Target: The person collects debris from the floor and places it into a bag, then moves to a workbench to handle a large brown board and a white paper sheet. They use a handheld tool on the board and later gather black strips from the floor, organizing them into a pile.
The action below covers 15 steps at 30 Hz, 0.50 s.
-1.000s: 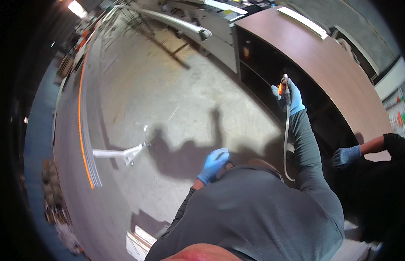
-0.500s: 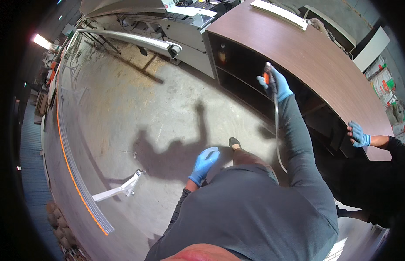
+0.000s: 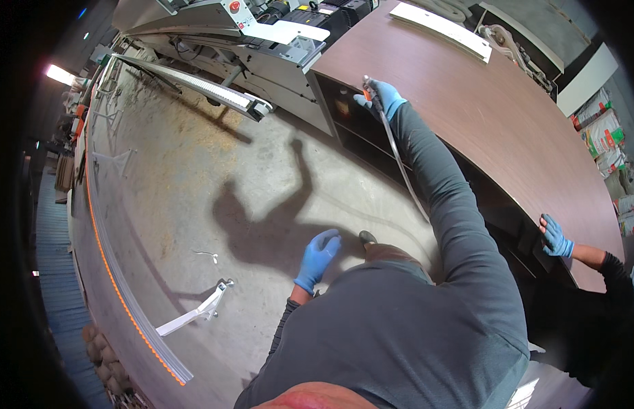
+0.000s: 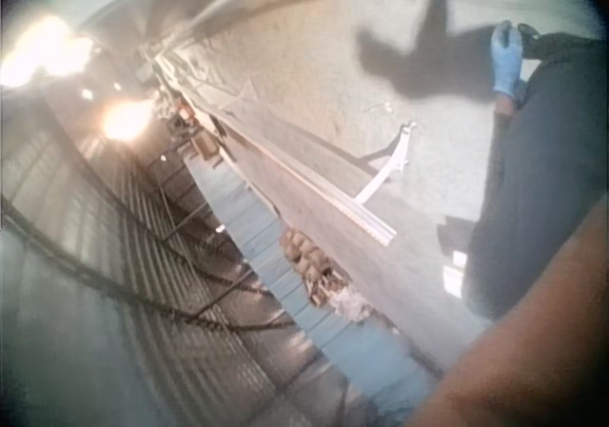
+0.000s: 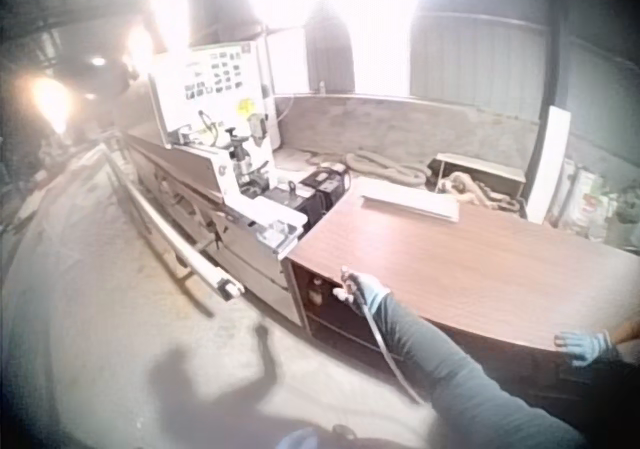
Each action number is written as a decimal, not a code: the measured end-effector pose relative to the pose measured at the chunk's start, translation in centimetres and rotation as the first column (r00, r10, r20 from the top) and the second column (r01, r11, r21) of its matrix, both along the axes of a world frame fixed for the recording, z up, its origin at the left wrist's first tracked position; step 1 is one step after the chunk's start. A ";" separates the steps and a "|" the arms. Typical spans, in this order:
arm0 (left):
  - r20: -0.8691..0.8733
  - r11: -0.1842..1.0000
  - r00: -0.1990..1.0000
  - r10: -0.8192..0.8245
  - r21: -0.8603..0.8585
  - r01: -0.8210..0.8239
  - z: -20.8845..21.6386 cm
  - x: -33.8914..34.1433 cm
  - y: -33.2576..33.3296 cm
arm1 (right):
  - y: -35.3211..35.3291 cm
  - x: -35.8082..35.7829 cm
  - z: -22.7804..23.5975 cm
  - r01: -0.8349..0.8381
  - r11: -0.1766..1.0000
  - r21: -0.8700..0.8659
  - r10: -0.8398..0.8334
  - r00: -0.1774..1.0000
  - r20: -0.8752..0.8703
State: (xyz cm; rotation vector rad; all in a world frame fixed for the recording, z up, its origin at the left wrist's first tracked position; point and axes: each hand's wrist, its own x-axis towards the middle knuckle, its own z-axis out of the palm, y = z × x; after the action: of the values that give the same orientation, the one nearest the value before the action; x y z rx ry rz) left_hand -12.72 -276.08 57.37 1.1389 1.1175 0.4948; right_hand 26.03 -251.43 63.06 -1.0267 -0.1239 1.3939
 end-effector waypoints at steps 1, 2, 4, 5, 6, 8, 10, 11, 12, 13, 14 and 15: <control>-0.009 1.000 1.000 0.000 0.017 0.000 0.1 0.4 0.3 | 1.4 -0.3 -0.1 -0.021 1.000 -0.007 0.021 1.000 0.010; -0.019 1.000 1.000 0.001 0.017 -0.001 0.1 0.8 0.6 | 2.7 -0.8 -0.2 -0.019 0.999 -0.033 0.020 1.000 0.023; -0.031 1.000 1.000 0.002 0.018 -0.001 0.3 1.4 1.2 | 4.7 -1.8 -0.3 -0.036 0.999 0.010 0.036 0.999 -0.035; -0.033 1.000 0.999 0.003 0.014 -0.003 0.4 1.7 1.4 | 5.2 -2.2 -0.3 -0.034 0.997 0.065 0.038 0.997 -0.065; -0.043 1.000 0.999 0.013 -0.006 -0.013 0.6 1.9 1.6 | 5.6 -2.7 -0.3 -0.009 0.996 0.086 0.018 0.995 -0.101; -0.019 0.998 0.999 0.031 -0.045 -0.032 1.1 2.2 2.1 | 5.5 -3.1 -0.4 -0.064 0.997 0.037 0.067 0.995 -0.080; -0.029 0.997 0.999 0.037 -0.062 -0.039 1.7 2.2 2.6 | 4.4 -3.0 -0.8 -0.061 0.988 0.145 0.086 0.981 -0.172; -0.046 0.998 0.999 0.020 -0.057 -0.023 1.9 2.1 2.9 | 3.9 -2.6 -1.2 -0.050 0.991 0.121 0.071 0.982 -0.177; -0.048 1.000 0.999 0.012 -0.026 -0.013 2.2 1.9 3.1 | 2.4 -0.8 -1.2 -0.207 0.973 0.099 0.224 0.950 -0.215; -0.087 0.999 0.995 -0.045 -0.008 0.045 2.3 1.7 3.8 | 1.7 -0.2 -2.0 -0.115 0.988 0.104 0.133 0.974 -0.184; -0.069 1.000 0.997 -0.020 -0.015 0.019 2.5 1.4 3.9 | 0.4 1.2 -2.5 -0.085 0.988 0.126 0.110 0.972 -0.207; -0.045 0.999 0.999 -0.016 -0.048 0.014 2.6 1.0 4.4 | -1.2 3.0 -3.2 -0.071 0.980 0.186 0.098 0.985 -0.140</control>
State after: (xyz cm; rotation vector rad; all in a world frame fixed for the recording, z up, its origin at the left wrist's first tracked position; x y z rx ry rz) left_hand -11.74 -271.69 59.95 1.1210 1.1532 0.4308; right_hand 29.06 -252.68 59.88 -0.7716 -0.1820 1.5023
